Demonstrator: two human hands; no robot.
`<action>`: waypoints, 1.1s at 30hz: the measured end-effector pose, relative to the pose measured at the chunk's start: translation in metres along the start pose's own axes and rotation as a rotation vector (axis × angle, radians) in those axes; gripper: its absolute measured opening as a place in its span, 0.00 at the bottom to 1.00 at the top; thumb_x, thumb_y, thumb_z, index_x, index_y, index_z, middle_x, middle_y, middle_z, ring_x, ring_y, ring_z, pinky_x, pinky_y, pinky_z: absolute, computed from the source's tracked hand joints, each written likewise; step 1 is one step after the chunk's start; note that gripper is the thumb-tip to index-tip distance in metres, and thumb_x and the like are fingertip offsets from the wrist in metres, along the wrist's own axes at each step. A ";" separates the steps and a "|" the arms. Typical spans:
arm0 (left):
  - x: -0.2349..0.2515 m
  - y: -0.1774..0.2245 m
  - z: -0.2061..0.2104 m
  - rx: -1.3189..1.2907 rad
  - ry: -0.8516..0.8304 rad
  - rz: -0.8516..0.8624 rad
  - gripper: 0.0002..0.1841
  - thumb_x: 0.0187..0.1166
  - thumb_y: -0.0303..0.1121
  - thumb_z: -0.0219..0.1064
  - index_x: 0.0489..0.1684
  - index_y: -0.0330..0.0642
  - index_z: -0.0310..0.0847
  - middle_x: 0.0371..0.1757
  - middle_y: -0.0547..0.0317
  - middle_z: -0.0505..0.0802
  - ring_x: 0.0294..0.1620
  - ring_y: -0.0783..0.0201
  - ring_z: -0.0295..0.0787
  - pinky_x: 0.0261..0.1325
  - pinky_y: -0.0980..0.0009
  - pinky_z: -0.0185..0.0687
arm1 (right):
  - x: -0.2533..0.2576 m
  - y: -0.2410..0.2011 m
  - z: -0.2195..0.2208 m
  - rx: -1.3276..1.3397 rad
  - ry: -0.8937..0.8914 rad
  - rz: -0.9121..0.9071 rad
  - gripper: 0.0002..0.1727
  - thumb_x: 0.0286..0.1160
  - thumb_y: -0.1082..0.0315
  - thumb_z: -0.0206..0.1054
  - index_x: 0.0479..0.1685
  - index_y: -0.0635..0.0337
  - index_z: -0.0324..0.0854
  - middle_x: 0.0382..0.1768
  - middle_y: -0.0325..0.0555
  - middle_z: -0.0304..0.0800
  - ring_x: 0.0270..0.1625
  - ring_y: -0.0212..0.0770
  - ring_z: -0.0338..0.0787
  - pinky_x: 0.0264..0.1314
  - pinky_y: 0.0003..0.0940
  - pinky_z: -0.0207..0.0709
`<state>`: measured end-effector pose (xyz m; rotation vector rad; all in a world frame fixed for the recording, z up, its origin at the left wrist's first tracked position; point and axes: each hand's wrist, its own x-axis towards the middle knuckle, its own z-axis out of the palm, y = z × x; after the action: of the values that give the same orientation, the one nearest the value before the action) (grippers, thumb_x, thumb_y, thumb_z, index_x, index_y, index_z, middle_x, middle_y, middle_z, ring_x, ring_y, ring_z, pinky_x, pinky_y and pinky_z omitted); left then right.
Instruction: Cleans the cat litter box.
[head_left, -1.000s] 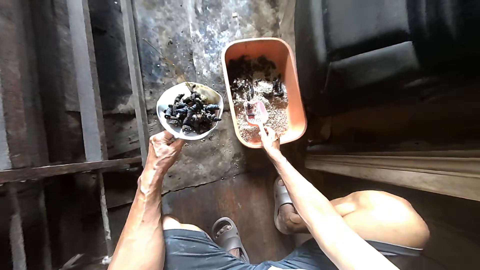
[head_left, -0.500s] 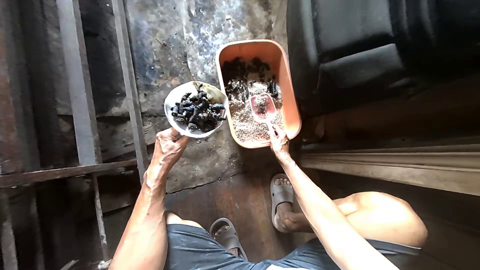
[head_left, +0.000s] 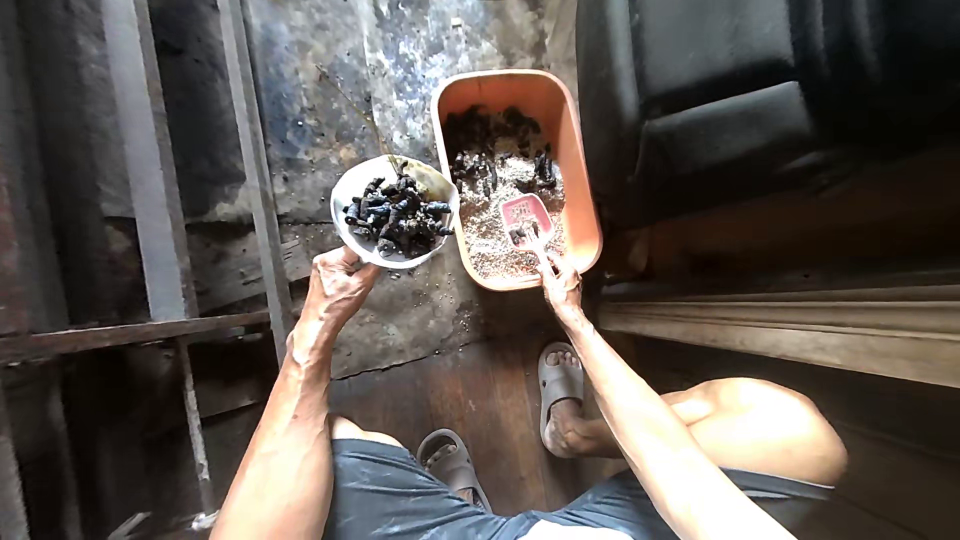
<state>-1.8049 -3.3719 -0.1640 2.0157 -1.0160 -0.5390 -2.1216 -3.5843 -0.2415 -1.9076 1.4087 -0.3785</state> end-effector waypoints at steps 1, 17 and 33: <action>0.000 -0.001 0.001 0.000 0.003 0.003 0.09 0.78 0.35 0.71 0.37 0.37 0.90 0.34 0.53 0.93 0.37 0.68 0.88 0.47 0.59 0.81 | 0.000 0.000 0.000 -0.004 0.000 0.009 0.20 0.86 0.58 0.66 0.74 0.49 0.83 0.51 0.59 0.93 0.49 0.60 0.92 0.53 0.63 0.82; 0.011 -0.018 0.017 -0.076 -0.061 0.004 0.07 0.78 0.33 0.72 0.41 0.38 0.92 0.36 0.52 0.94 0.39 0.64 0.91 0.50 0.56 0.83 | 0.013 -0.022 -0.032 -0.073 0.002 -0.006 0.19 0.85 0.59 0.66 0.70 0.54 0.86 0.50 0.57 0.95 0.49 0.56 0.94 0.58 0.60 0.82; 0.022 -0.011 0.044 -0.155 -0.139 0.051 0.06 0.75 0.34 0.75 0.32 0.41 0.91 0.30 0.58 0.93 0.33 0.67 0.88 0.44 0.58 0.83 | -0.012 -0.139 -0.037 -0.250 0.199 -0.516 0.18 0.78 0.69 0.71 0.66 0.55 0.87 0.48 0.54 0.89 0.43 0.52 0.90 0.41 0.52 0.85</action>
<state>-1.8156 -3.4056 -0.1995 1.8315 -1.0721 -0.7164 -2.0506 -3.5679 -0.1173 -2.4981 1.1041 -0.6769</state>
